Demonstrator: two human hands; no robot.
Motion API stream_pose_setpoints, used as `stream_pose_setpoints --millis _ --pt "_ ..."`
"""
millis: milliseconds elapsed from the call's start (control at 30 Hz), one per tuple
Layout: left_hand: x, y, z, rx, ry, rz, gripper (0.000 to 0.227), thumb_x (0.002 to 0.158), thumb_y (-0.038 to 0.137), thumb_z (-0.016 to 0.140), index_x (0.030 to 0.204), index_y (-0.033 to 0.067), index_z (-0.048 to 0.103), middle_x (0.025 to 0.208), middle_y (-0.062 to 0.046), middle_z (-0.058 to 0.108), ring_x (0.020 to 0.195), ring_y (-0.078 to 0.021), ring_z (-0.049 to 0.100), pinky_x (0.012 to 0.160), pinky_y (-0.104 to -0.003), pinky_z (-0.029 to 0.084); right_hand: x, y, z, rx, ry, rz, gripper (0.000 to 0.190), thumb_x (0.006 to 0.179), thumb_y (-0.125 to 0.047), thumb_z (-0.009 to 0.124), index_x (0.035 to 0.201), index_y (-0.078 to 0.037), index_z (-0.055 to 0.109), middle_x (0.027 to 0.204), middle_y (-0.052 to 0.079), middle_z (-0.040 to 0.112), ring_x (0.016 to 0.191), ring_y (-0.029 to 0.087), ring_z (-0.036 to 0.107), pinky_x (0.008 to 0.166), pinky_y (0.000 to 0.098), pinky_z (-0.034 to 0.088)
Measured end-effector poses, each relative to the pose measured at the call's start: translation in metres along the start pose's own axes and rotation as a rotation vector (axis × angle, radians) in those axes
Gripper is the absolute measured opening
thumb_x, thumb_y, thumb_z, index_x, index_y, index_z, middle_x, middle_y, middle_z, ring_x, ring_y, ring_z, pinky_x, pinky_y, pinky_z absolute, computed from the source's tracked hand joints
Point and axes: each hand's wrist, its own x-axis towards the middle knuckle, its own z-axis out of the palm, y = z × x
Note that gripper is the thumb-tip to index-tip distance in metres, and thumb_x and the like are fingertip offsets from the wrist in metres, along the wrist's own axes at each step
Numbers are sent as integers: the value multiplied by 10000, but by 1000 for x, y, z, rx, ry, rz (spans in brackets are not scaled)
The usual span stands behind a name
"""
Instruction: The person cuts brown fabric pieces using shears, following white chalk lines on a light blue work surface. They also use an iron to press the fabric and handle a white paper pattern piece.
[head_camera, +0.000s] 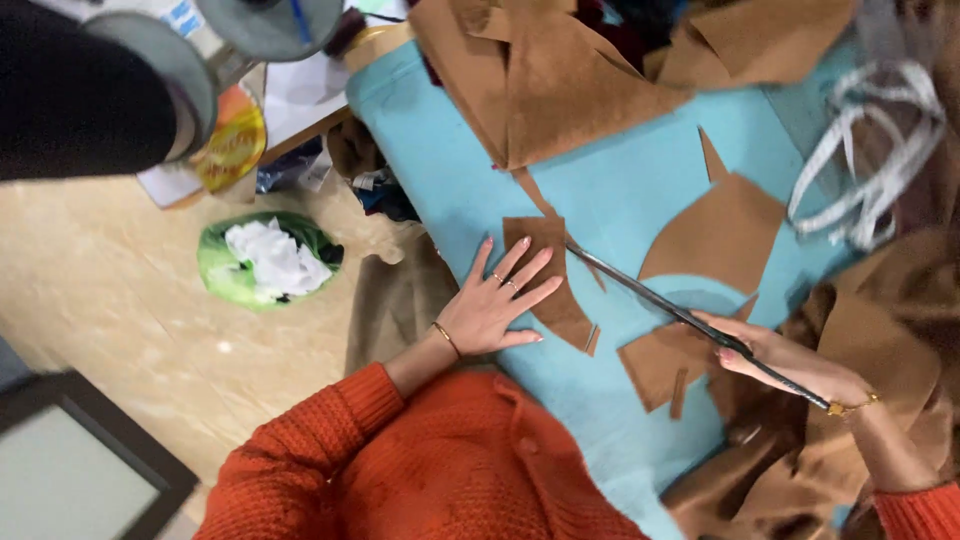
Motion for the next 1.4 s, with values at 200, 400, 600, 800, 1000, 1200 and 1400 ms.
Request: stream_pose_setpoints --millis 200,400,600,800,1000,1200,1400 --pt "-2 1 0 -72 6 3 931 939 789 573 1636 238 295 1709 -93 186 1578 -379 158 1218 -715 154 18 -100 -56 -16 -81 -46 820 768 -187 645 1562 -246 448 1622 -104 486 1517 63 370 1228 300 230" --pt "-3 2 0 -141 -1 13 885 930 723 597 1611 216 347 1701 -124 210 1580 -342 148 1226 -707 109 54 -115 -83 -148 -76 109 830 804 -234 715 1573 -356 427 1705 -131 349 1385 136 536 1043 349 449" --pt "-2 1 -3 -165 9 32 882 942 676 648 1615 194 346 1698 -155 208 1582 -283 203 1243 -675 90 64 -101 -86 -200 -98 24 884 750 -379 725 1570 -346 397 1709 -78 309 1597 133 236 1240 416 277" --pt "-3 1 2 -172 1 34 852 964 665 610 1617 188 343 1698 -166 204 1584 -287 202 1247 -657 71 62 -107 -82 -225 -85 53 889 764 -302 711 1588 -313 377 1687 -88 365 1529 130 375 1195 379 350" --pt "-4 1 6 -157 -7 36 847 982 682 552 1639 209 301 1710 -151 185 1592 -293 172 1245 -654 24 63 -112 -80 -278 -61 45 854 788 -282 717 1578 -332 395 1673 -91 390 1519 141 384 1176 384 363" --pt "-5 1 6 -153 -14 43 858 974 702 514 1641 211 292 1712 -154 184 1592 -301 168 1235 -667 1 70 -105 -84 -379 -69 45 858 783 -437 662 1584 -375 362 1691 -63 339 1552 198 321 1194 440 338" --pt "-6 1 9 -153 31 48 842 984 714 498 1634 210 318 1705 -155 211 1586 -305 195 1240 -663 18 67 -115 -77 -254 -13 140 775 853 -56 639 1566 -297 454 1627 -97 469 1448 151 462 1179 362 355"
